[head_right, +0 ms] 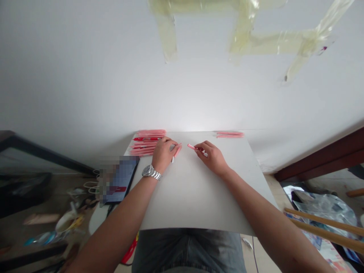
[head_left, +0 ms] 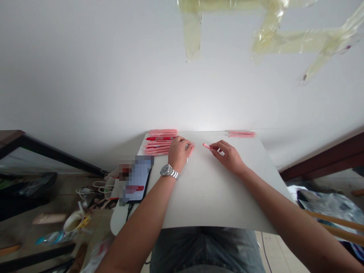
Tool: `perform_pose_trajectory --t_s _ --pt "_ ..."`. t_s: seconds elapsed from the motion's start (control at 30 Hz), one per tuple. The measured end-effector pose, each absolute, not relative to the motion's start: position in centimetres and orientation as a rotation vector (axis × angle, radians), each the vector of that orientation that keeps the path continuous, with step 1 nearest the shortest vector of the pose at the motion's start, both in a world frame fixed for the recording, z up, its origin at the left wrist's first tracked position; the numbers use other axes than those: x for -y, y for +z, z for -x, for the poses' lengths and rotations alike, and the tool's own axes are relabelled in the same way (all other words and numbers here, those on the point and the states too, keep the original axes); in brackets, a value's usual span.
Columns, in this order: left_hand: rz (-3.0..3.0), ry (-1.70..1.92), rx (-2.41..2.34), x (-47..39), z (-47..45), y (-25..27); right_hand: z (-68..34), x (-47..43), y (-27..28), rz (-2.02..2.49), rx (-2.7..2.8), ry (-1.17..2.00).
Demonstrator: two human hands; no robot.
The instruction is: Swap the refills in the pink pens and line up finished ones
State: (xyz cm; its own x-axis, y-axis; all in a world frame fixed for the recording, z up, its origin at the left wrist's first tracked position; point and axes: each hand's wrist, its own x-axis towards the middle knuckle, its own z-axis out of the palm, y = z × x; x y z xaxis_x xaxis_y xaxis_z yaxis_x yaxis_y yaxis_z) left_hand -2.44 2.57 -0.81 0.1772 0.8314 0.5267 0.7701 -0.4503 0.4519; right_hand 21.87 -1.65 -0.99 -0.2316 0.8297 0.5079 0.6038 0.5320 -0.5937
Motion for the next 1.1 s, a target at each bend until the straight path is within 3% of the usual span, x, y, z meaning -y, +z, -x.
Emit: perform_pose_trajectory --t_s 1.1 --pt "-2.089 1.288 -1.096 -1.9 1.1 -0.4 -22.0 1.6 -0.9 1.168 1.953 0.355"
